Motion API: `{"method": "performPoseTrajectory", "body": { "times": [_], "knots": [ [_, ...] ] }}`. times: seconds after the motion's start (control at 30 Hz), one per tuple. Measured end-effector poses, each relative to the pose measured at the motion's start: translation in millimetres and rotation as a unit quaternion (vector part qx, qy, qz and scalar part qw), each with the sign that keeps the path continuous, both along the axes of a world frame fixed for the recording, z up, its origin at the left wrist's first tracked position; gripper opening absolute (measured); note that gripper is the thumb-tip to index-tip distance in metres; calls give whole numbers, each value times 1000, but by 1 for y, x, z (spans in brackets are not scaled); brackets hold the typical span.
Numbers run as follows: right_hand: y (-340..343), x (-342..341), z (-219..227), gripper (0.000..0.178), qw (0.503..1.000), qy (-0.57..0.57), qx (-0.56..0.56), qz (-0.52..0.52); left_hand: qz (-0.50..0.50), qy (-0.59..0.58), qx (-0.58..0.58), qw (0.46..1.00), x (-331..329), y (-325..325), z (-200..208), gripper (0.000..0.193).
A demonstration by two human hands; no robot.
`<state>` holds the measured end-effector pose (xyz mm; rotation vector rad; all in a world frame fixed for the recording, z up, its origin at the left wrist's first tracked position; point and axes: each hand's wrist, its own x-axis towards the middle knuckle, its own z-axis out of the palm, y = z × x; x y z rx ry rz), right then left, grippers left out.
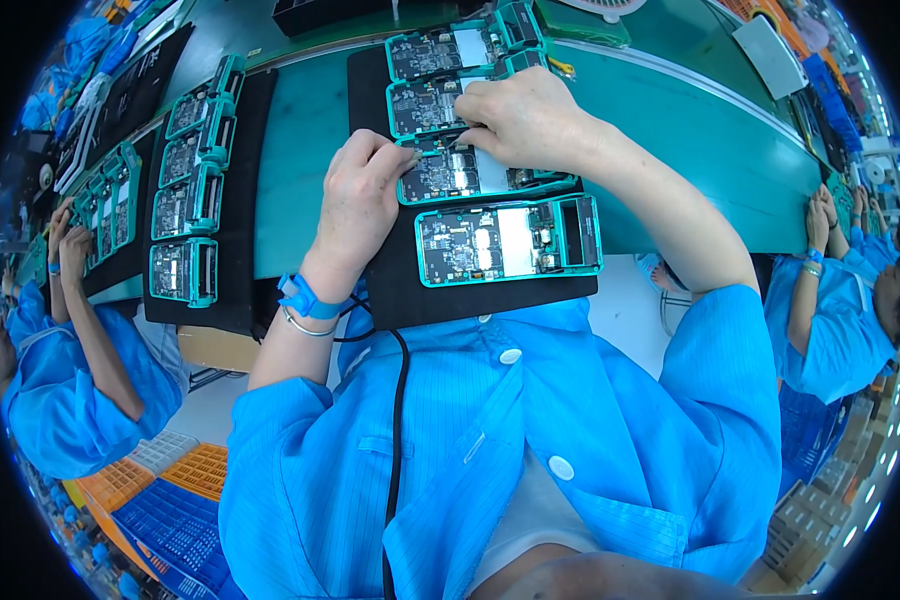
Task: The person assembles small electronic components onto printed circuit boards by hand, taking components from a plastic tray and a blue crate and placing them onto the boards.
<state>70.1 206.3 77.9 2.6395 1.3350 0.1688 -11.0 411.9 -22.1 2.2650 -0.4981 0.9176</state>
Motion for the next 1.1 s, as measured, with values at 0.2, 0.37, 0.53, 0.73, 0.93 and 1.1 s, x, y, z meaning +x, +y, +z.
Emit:
{"method": "performPoseTrajectory", "body": {
  "times": [0.2,0.37,0.53,0.73,0.93,1.1],
  "knots": [
    [-1,0,0,21,1000,0,3,1,10,1,-12,1000,0,-2,-2,7],
    [0,1,-1,21,1000,-1,4,3,17,5,-19,1000,-1,-3,-3,7],
    [-2,1,-2,22,1000,-3,14,6,23,17,-34,999,-1,-5,-3,8],
    [0,0,-1,21,1000,1,7,2,20,17,-45,999,-2,-4,-4,7],
    [-4,-1,-5,21,999,-16,30,13,-6,28,-61,998,-9,-4,-4,8],
    [-10,-17,-3,21,998,3,48,40,-30,43,-73,996,-21,-3,-3,11]
  ]
}}
